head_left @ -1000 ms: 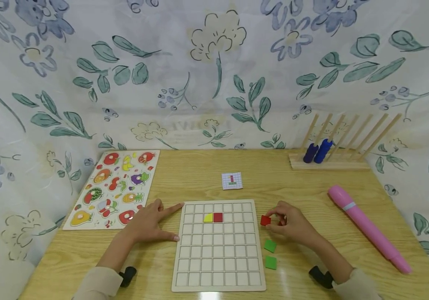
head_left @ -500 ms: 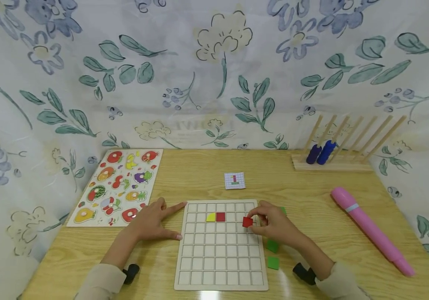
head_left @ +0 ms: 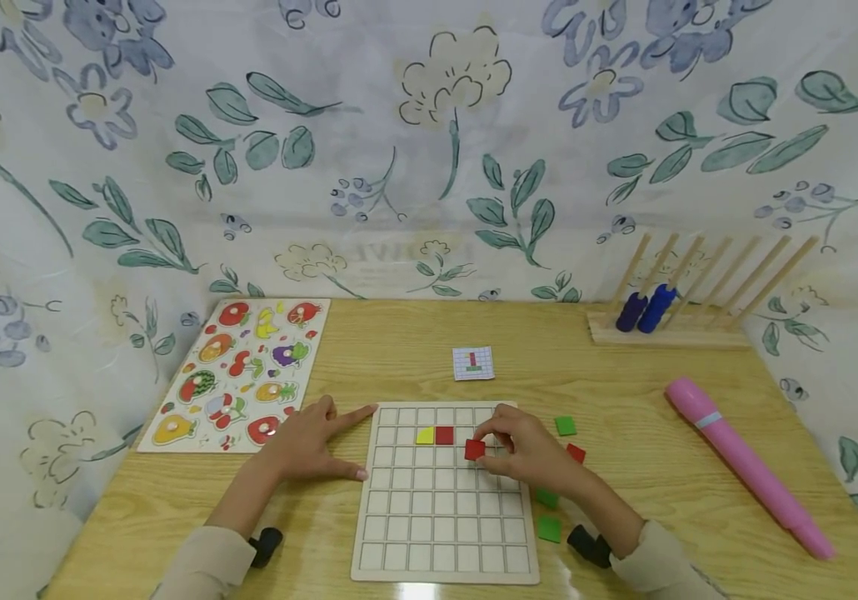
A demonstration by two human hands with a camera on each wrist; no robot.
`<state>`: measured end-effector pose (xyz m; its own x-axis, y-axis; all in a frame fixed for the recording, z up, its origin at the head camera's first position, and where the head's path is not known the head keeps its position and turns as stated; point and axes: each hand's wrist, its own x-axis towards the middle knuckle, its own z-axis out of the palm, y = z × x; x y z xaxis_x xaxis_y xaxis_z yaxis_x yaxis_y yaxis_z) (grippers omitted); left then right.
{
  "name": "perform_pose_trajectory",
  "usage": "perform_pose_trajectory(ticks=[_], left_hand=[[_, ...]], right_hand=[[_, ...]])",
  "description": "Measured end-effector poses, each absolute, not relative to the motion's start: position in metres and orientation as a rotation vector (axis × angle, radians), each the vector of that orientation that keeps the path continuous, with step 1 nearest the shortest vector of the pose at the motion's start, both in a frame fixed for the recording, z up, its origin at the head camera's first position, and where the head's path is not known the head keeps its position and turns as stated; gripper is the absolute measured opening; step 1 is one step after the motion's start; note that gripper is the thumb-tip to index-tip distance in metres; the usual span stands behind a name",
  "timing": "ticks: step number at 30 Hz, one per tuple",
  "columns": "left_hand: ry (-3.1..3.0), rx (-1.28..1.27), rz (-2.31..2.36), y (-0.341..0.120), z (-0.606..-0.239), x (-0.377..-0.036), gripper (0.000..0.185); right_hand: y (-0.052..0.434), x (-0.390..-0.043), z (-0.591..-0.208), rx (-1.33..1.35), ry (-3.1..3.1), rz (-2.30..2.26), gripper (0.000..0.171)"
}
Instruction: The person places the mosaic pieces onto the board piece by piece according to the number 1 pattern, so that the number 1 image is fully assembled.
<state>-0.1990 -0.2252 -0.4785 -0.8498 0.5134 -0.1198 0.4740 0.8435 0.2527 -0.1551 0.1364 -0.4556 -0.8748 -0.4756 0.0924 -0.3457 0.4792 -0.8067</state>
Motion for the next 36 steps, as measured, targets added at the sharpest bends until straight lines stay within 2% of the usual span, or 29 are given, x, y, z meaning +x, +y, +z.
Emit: perform_pose_trajectory(ticks=[20,27,36], left_hand=[[2.841,0.765,0.322,-0.226,-0.481,-0.199,0.096],[2.834,0.773,0.320,-0.225,-0.481,-0.200,0.096],[2.840,0.767,0.319,-0.226,-0.481,-0.199,0.097]], right_hand=[[0.104,-0.159,-0.458,-0.830,2.672,-1.070,0.017],[0.095,-0.162,-0.460,-0.766,2.725,-0.920,0.018],[0.090,-0.163,-0.465,-0.747,2.757,-0.890,0.009]])
